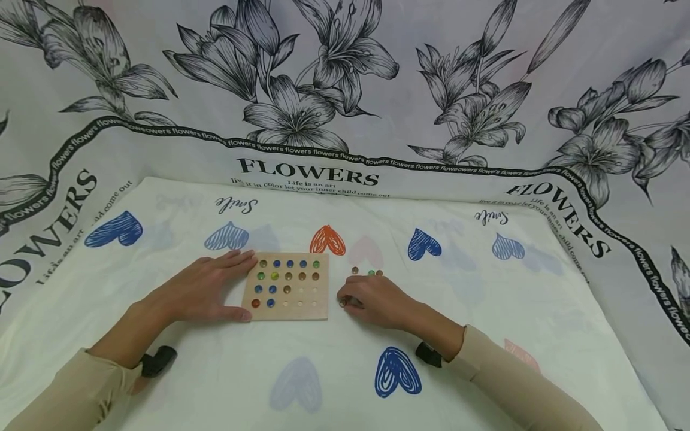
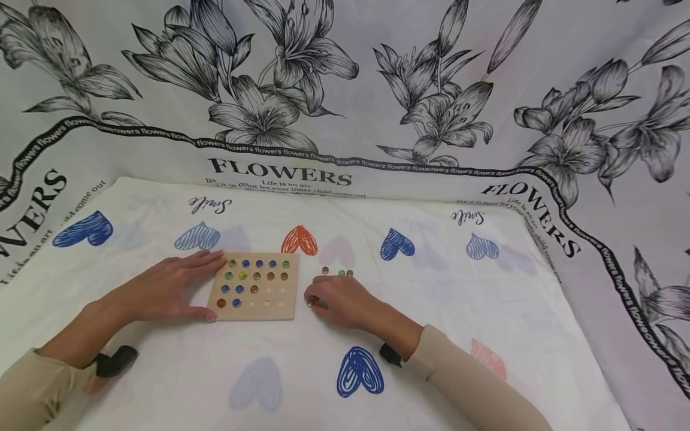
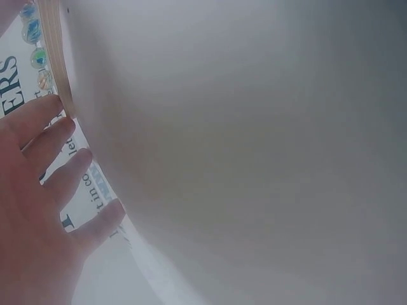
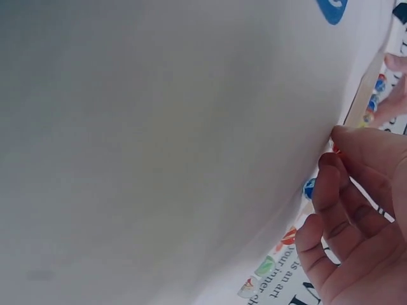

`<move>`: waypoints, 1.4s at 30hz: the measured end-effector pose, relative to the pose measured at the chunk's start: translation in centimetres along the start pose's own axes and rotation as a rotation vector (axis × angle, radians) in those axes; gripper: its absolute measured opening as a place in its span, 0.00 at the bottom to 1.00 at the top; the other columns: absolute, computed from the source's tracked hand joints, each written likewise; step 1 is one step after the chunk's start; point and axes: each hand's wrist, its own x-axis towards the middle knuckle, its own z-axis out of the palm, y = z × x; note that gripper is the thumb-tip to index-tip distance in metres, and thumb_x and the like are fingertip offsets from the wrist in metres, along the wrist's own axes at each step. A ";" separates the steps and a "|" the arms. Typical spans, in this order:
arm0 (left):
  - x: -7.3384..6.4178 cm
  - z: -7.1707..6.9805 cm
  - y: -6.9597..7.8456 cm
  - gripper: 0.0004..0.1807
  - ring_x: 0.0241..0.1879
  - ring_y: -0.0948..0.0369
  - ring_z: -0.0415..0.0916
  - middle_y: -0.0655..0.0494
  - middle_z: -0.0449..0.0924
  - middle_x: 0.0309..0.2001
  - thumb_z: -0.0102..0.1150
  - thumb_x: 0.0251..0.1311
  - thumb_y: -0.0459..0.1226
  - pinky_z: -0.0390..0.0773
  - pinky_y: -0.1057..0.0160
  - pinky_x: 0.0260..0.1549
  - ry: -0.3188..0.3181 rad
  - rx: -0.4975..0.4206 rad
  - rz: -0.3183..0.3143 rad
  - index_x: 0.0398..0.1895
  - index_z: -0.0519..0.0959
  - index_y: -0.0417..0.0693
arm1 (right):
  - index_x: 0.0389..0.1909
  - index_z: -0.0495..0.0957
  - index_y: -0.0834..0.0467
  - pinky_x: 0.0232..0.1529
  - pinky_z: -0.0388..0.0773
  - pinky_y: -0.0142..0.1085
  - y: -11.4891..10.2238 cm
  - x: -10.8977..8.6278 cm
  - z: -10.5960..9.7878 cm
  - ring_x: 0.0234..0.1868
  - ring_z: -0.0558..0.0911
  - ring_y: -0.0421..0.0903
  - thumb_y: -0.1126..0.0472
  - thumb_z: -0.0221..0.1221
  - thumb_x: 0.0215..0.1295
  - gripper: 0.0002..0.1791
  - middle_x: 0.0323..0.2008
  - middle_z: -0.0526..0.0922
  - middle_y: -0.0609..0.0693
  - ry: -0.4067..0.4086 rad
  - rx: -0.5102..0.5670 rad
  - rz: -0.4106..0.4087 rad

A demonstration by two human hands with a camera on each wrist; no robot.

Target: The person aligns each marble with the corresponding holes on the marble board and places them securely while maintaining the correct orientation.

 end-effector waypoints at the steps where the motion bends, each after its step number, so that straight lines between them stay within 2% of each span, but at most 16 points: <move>1: 0.0 0.0 0.0 0.62 0.72 0.42 0.58 0.47 0.62 0.74 0.51 0.43 0.80 0.66 0.33 0.60 0.001 -0.002 0.001 0.74 0.65 0.47 | 0.44 0.86 0.51 0.34 0.75 0.24 0.0 0.0 0.0 0.32 0.77 0.34 0.61 0.66 0.64 0.09 0.37 0.84 0.42 -0.002 0.001 0.000; 11: -0.1 0.1 0.0 0.61 0.72 0.41 0.57 0.47 0.62 0.74 0.53 0.43 0.79 0.66 0.33 0.60 0.011 -0.011 0.009 0.74 0.66 0.47 | 0.45 0.86 0.51 0.33 0.75 0.24 -0.2 0.2 -0.3 0.32 0.77 0.35 0.61 0.65 0.65 0.09 0.39 0.85 0.42 0.006 0.000 -0.006; 16: 0.0 0.0 -0.1 0.61 0.72 0.41 0.58 0.47 0.62 0.74 0.53 0.43 0.79 0.67 0.33 0.60 0.011 -0.008 0.016 0.74 0.66 0.46 | 0.46 0.86 0.51 0.39 0.79 0.27 -0.2 0.5 -0.5 0.36 0.80 0.35 0.60 0.65 0.65 0.09 0.39 0.86 0.42 0.022 0.001 -0.005; 21: 0.0 0.2 -0.1 0.62 0.72 0.42 0.58 0.48 0.62 0.74 0.54 0.42 0.79 0.67 0.33 0.60 0.012 -0.004 0.009 0.74 0.66 0.47 | 0.49 0.86 0.51 0.43 0.79 0.27 -0.6 1.0 -0.8 0.38 0.80 0.36 0.60 0.65 0.66 0.11 0.41 0.86 0.42 0.000 0.003 -0.011; 27: 0.0 0.4 -0.1 0.61 0.71 0.42 0.60 0.47 0.63 0.74 0.54 0.43 0.79 0.68 0.34 0.59 0.024 -0.001 0.016 0.73 0.66 0.46 | 0.49 0.86 0.51 0.41 0.77 0.25 -1.5 2.0 -1.2 0.38 0.80 0.36 0.58 0.64 0.67 0.11 0.43 0.86 0.43 -0.030 0.008 -0.019; 31: 0.1 0.3 -0.1 0.61 0.71 0.43 0.60 0.48 0.63 0.74 0.54 0.43 0.79 0.68 0.34 0.59 0.023 0.005 0.016 0.73 0.66 0.47 | 0.46 0.86 0.51 0.38 0.76 0.23 -2.3 2.8 -1.1 0.36 0.79 0.36 0.58 0.64 0.67 0.09 0.40 0.85 0.42 -0.039 0.013 -0.052; 37: 0.1 0.2 0.0 0.62 0.71 0.42 0.60 0.47 0.62 0.74 0.52 0.43 0.80 0.68 0.34 0.58 0.010 0.018 0.018 0.73 0.66 0.46 | 0.41 0.85 0.51 0.30 0.69 0.21 -3.4 4.3 -0.7 0.30 0.74 0.35 0.60 0.63 0.67 0.05 0.33 0.80 0.40 -0.035 -0.016 -0.121; 42: 0.1 0.0 0.0 0.62 0.71 0.41 0.60 0.47 0.62 0.74 0.51 0.44 0.80 0.68 0.34 0.59 0.002 0.014 0.021 0.74 0.65 0.46 | 0.42 0.85 0.51 0.28 0.66 0.20 -4.4 5.4 -0.4 0.28 0.71 0.33 0.57 0.63 0.68 0.06 0.31 0.79 0.39 -0.040 -0.059 -0.158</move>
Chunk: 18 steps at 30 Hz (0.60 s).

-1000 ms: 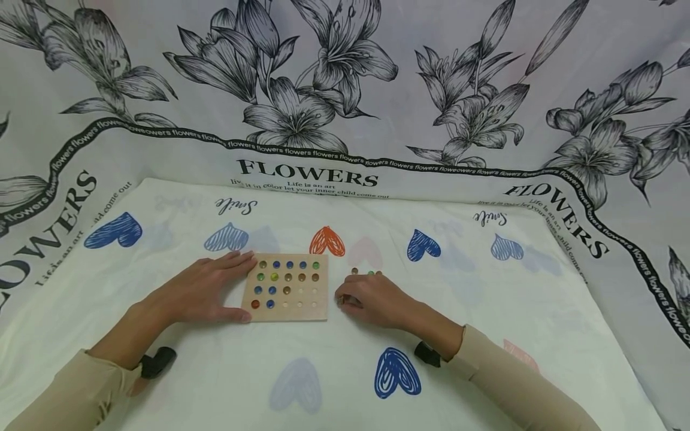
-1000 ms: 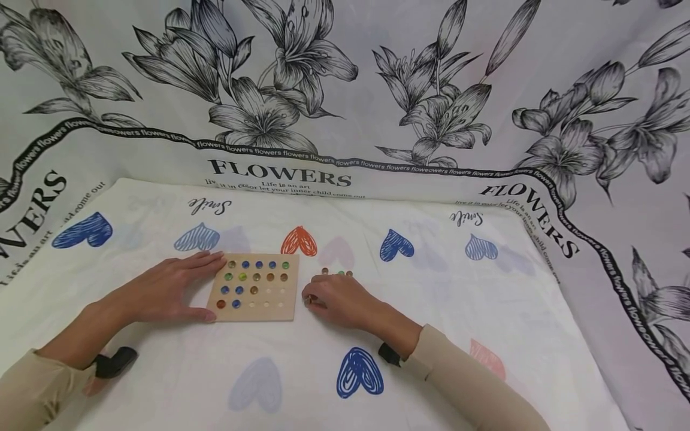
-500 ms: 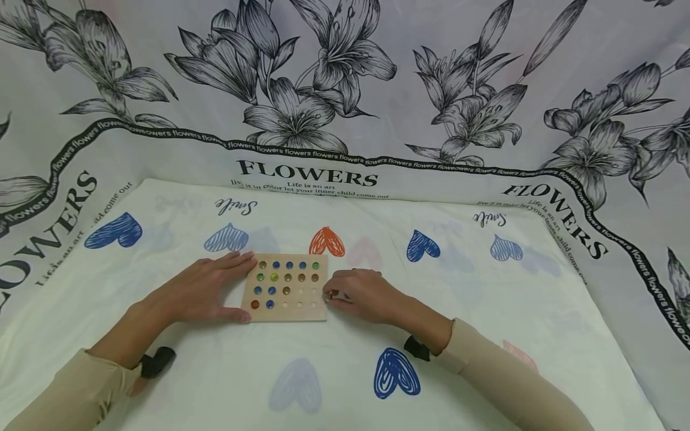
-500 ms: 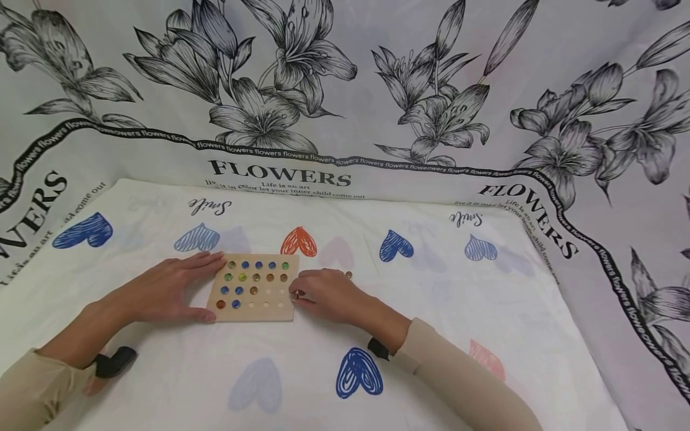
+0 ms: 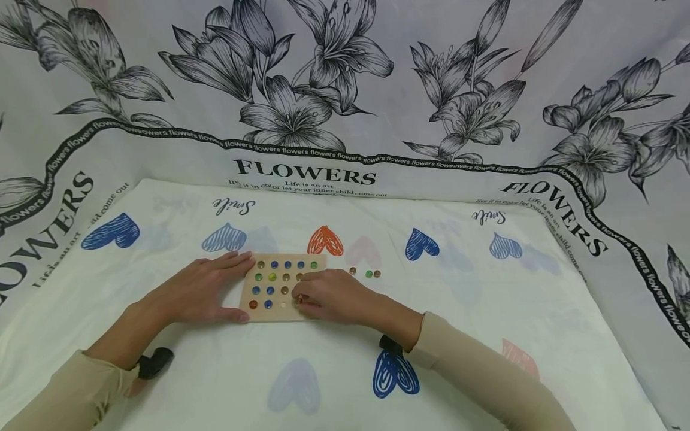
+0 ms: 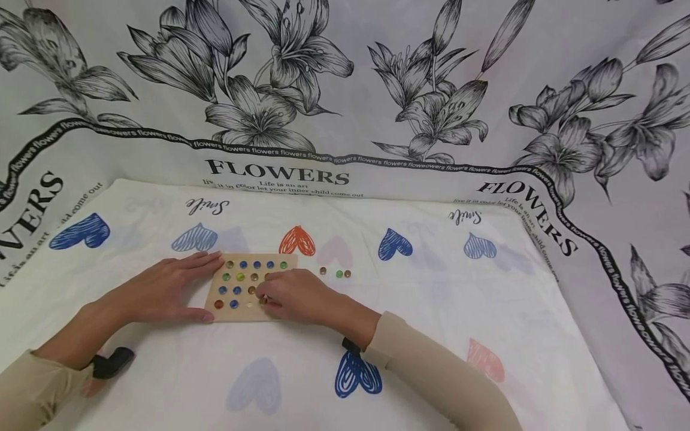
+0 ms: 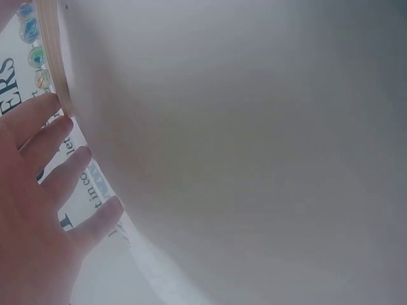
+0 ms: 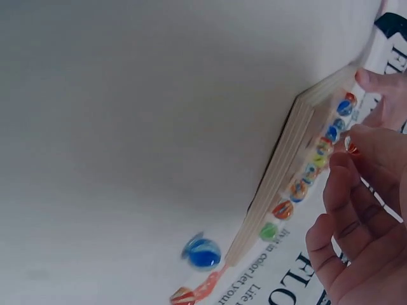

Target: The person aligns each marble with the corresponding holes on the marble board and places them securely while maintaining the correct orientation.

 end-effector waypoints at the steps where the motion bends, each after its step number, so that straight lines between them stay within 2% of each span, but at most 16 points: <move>1: 0.0 0.0 0.0 0.62 0.71 0.41 0.60 0.47 0.62 0.74 0.51 0.44 0.80 0.68 0.34 0.59 -0.001 -0.002 -0.001 0.74 0.65 0.46 | 0.42 0.85 0.51 0.28 0.65 0.21 -0.1 0.3 0.1 0.28 0.71 0.33 0.56 0.63 0.68 0.06 0.31 0.78 0.39 -0.004 -0.010 -0.005; 10: -0.1 -0.2 0.0 0.61 0.72 0.42 0.59 0.47 0.62 0.74 0.50 0.45 0.79 0.68 0.34 0.59 -0.008 -0.021 -0.005 0.74 0.65 0.46 | 0.44 0.85 0.50 0.30 0.67 0.20 -0.8 2.1 0.7 0.29 0.73 0.32 0.56 0.63 0.68 0.08 0.37 0.84 0.40 -0.011 -0.037 -0.013; 18: -0.1 0.1 -0.2 0.61 0.72 0.43 0.59 0.48 0.61 0.74 0.52 0.44 0.79 0.67 0.34 0.60 -0.001 -0.018 -0.010 0.74 0.65 0.47 | 0.41 0.85 0.50 0.28 0.66 0.20 -0.9 2.7 1.0 0.27 0.71 0.32 0.57 0.62 0.69 0.05 0.30 0.79 0.38 -0.007 -0.042 -0.028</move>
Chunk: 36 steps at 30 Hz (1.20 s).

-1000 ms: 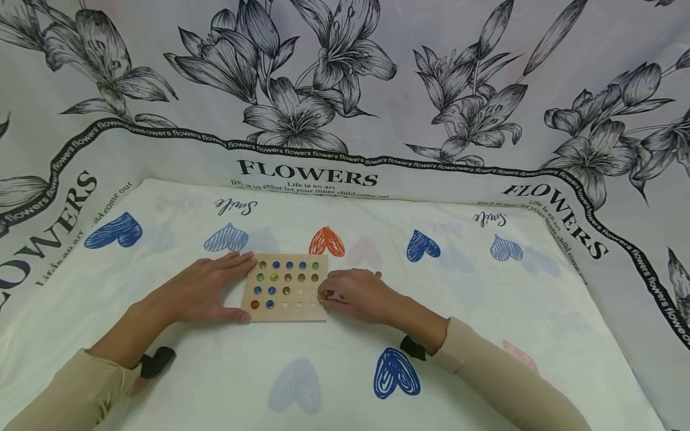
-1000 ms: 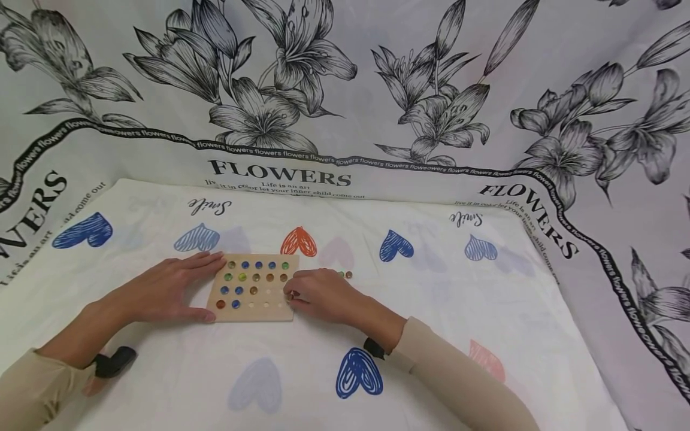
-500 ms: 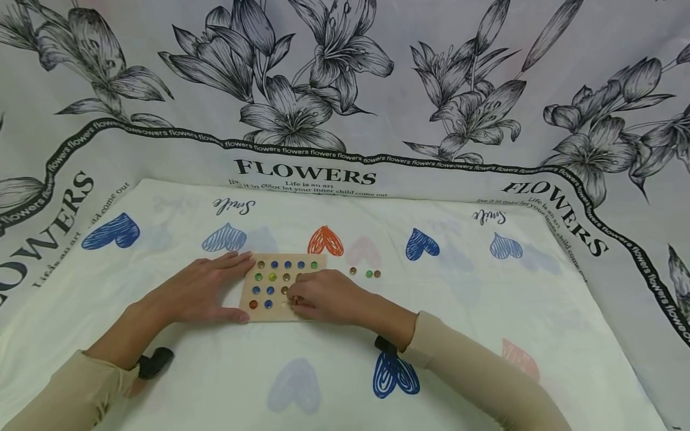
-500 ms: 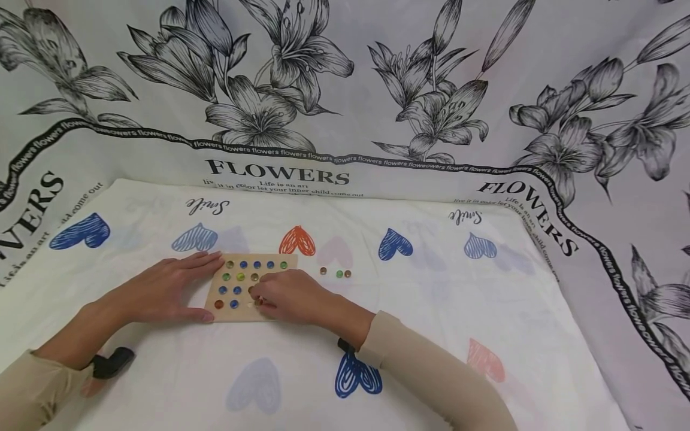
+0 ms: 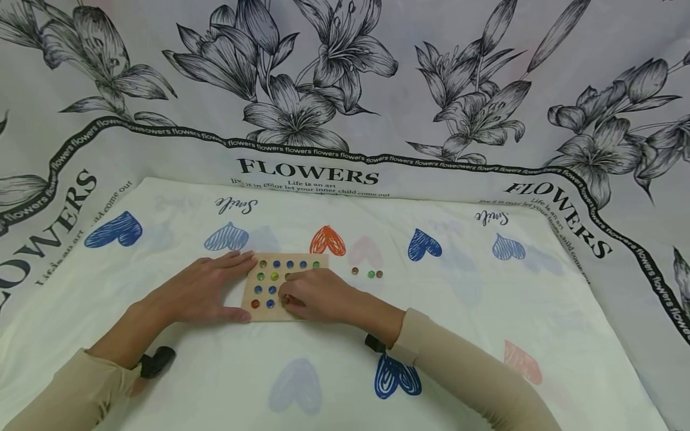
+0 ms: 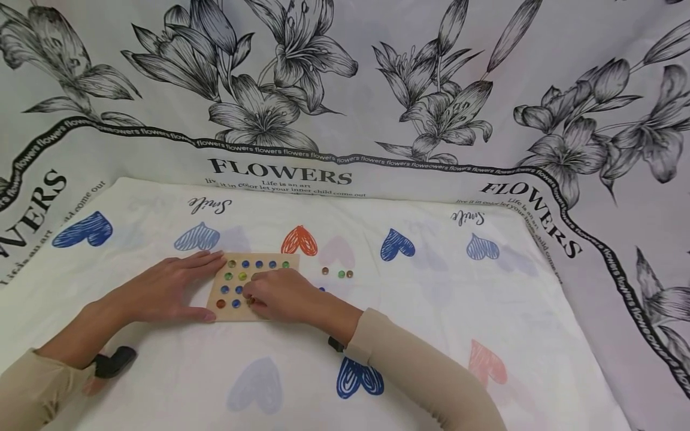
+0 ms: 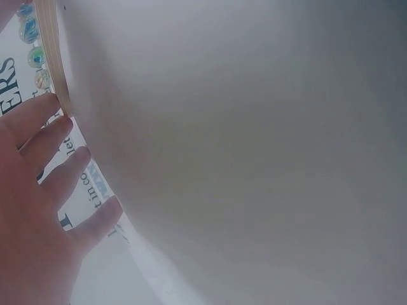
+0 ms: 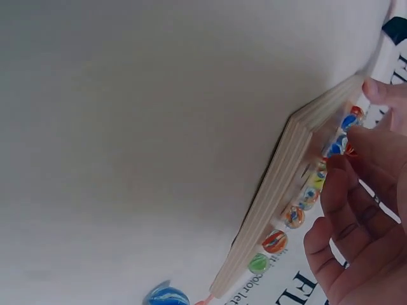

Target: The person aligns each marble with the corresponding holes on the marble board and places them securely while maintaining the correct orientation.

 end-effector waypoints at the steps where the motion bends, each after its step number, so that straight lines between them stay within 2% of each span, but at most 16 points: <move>1: 0.0 0.0 0.0 0.61 0.72 0.43 0.59 0.48 0.61 0.74 0.52 0.44 0.79 0.68 0.35 0.60 0.001 0.001 0.002 0.74 0.65 0.47 | 0.41 0.85 0.50 0.28 0.66 0.20 0.0 0.0 0.0 0.27 0.71 0.32 0.57 0.62 0.69 0.05 0.31 0.79 0.38 -0.001 0.000 0.001; 10: 0.0 -0.1 0.0 0.61 0.72 0.42 0.59 0.48 0.61 0.74 0.51 0.45 0.79 0.68 0.35 0.59 0.001 -0.004 0.007 0.74 0.65 0.46 | 0.45 0.86 0.50 0.31 0.69 0.18 0.0 -0.1 -0.1 0.29 0.74 0.30 0.56 0.63 0.68 0.08 0.37 0.84 0.40 -0.006 0.009 0.012; 16: -0.1 -0.1 0.0 0.61 0.72 0.42 0.60 0.47 0.62 0.74 0.52 0.45 0.79 0.68 0.35 0.59 0.009 -0.003 0.008 0.73 0.66 0.46 | 0.48 0.86 0.51 0.34 0.71 0.19 0.5 -0.8 -0.6 0.33 0.76 0.31 0.57 0.63 0.67 0.10 0.40 0.85 0.41 -0.007 0.054 0.067; 18: -0.1 -0.1 0.1 0.61 0.72 0.42 0.60 0.47 0.62 0.74 0.52 0.45 0.79 0.68 0.35 0.59 0.011 -0.004 0.007 0.73 0.66 0.46 | 0.49 0.85 0.51 0.37 0.74 0.21 1.0 -1.3 -0.7 0.37 0.79 0.33 0.59 0.62 0.67 0.11 0.43 0.85 0.42 -0.009 0.066 0.098; 22: -0.1 -0.1 0.1 0.61 0.72 0.42 0.59 0.47 0.62 0.74 0.52 0.44 0.79 0.67 0.35 0.60 0.012 -0.005 0.004 0.74 0.65 0.46 | 0.50 0.85 0.51 0.37 0.75 0.25 2.1 -2.5 -1.1 0.38 0.78 0.35 0.60 0.62 0.66 0.12 0.44 0.84 0.42 0.009 0.085 0.149; 31: 0.0 0.1 0.0 0.62 0.72 0.42 0.59 0.47 0.62 0.74 0.51 0.44 0.79 0.67 0.35 0.60 0.016 0.003 0.008 0.74 0.65 0.46 | 0.53 0.84 0.51 0.37 0.76 0.28 5.0 -5.8 -2.2 0.35 0.77 0.38 0.56 0.64 0.67 0.14 0.45 0.85 0.41 0.039 0.146 0.301; 36: 0.0 0.1 0.0 0.62 0.72 0.42 0.60 0.47 0.62 0.74 0.52 0.44 0.79 0.68 0.35 0.60 0.019 0.000 0.008 0.74 0.65 0.46 | 0.53 0.84 0.53 0.36 0.77 0.28 5.9 -7.2 -2.2 0.35 0.76 0.38 0.56 0.64 0.67 0.15 0.44 0.85 0.42 0.035 0.189 0.343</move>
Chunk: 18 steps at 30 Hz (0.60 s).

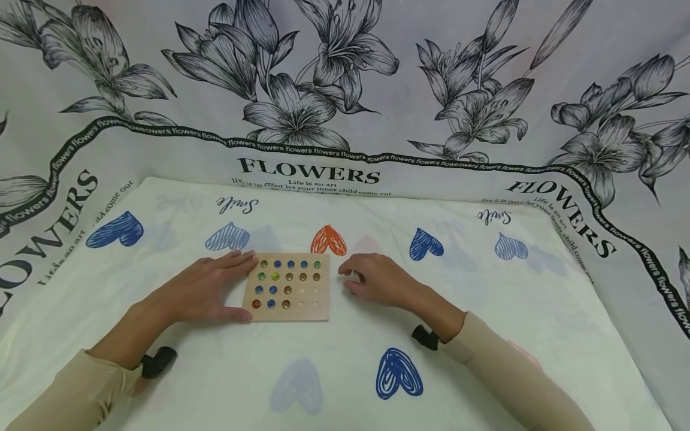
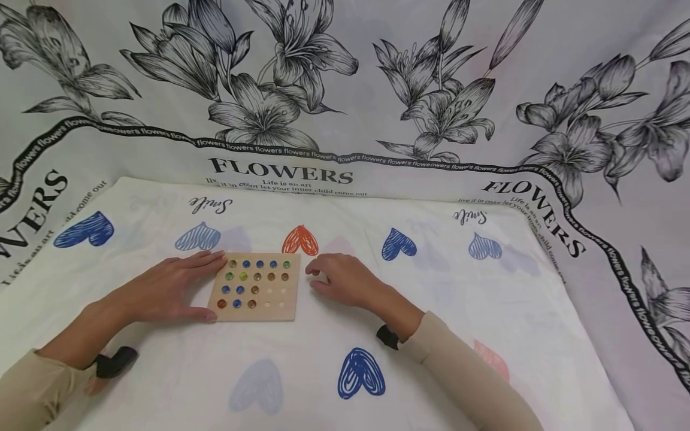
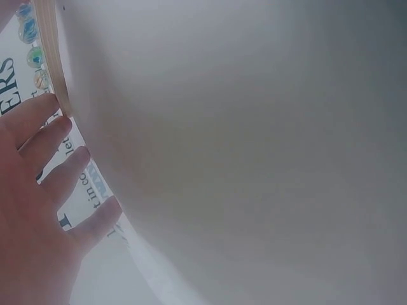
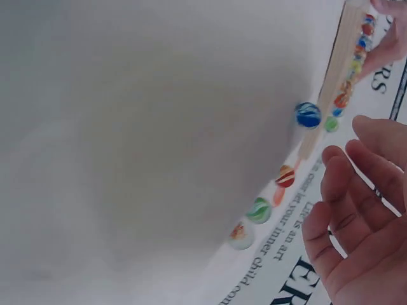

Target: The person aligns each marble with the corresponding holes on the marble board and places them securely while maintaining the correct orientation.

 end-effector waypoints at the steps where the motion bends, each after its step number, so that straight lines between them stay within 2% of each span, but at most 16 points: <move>1: 0.0 0.0 0.0 0.62 0.72 0.42 0.60 0.47 0.62 0.74 0.52 0.44 0.79 0.68 0.35 0.60 -0.003 0.002 0.000 0.74 0.65 0.46 | 0.53 0.84 0.53 0.36 0.77 0.28 0.2 -0.2 0.0 0.34 0.76 0.38 0.57 0.65 0.66 0.15 0.43 0.85 0.42 -0.004 0.008 0.003; 10: 0.0 -0.1 0.1 0.62 0.72 0.42 0.59 0.48 0.61 0.74 0.50 0.43 0.80 0.67 0.33 0.60 -0.017 0.011 -0.016 0.74 0.65 0.47 | 0.52 0.84 0.53 0.34 0.77 0.29 1.2 -1.3 0.4 0.32 0.76 0.38 0.59 0.66 0.64 0.15 0.40 0.84 0.41 -0.040 0.039 0.019; 18: 0.0 -0.1 0.1 0.62 0.72 0.42 0.59 0.48 0.62 0.74 0.50 0.44 0.80 0.67 0.34 0.59 -0.012 0.011 -0.004 0.74 0.65 0.46 | 0.49 0.84 0.53 0.33 0.75 0.29 1.5 -1.5 0.8 0.31 0.75 0.37 0.61 0.66 0.63 0.14 0.38 0.83 0.40 -0.037 0.032 -0.039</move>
